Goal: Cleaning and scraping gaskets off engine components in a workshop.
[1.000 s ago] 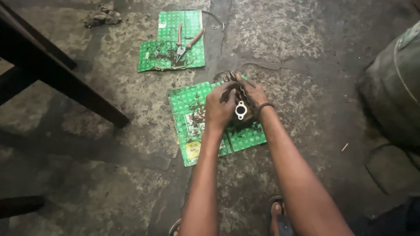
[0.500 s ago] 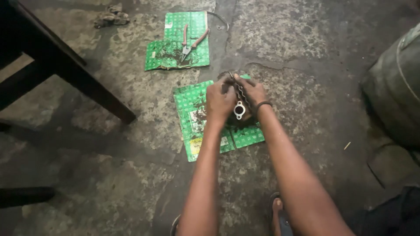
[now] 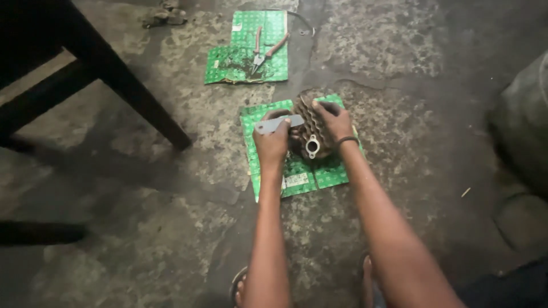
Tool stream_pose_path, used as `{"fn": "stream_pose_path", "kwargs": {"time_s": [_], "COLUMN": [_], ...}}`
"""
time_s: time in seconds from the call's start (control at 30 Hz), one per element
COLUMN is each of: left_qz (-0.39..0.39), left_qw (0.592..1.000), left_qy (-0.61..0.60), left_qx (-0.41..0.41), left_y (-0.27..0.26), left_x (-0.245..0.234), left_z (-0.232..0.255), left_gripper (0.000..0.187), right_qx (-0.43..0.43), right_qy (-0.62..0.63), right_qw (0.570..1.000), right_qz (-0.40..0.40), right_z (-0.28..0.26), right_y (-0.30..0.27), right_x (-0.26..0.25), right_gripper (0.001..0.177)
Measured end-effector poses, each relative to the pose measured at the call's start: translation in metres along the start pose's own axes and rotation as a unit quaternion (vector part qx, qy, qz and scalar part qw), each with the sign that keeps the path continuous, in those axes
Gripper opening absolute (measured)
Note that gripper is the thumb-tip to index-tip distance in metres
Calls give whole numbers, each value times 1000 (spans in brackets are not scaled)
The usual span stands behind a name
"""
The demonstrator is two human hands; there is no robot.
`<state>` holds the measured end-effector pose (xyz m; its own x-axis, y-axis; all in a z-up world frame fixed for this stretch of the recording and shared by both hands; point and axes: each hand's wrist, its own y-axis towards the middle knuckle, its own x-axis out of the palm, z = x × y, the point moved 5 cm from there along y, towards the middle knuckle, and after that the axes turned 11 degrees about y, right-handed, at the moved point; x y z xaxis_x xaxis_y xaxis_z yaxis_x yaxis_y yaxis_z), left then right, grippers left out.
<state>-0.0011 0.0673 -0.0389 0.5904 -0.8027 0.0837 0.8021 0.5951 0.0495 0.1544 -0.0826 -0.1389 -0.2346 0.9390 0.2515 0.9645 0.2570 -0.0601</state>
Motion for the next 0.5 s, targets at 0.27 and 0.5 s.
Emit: {"fn": "stream_pose_path", "kwargs": {"time_s": [0.27, 0.5], "left_qz": [42, 10], "left_qw": [982, 944], "left_qy": [139, 279], "left_qx": [124, 178], "left_y": [-15, -27], "left_x": [11, 19], "left_z": [33, 46], "left_gripper": [21, 23], "right_qx": [-1, 22], "right_qy": [-18, -8], "right_qw": [1000, 1000], "right_qz": [5, 14], "right_z": [-12, -24], "right_y": [-10, -18], "right_x": [4, 9], "right_gripper": [49, 45]}}
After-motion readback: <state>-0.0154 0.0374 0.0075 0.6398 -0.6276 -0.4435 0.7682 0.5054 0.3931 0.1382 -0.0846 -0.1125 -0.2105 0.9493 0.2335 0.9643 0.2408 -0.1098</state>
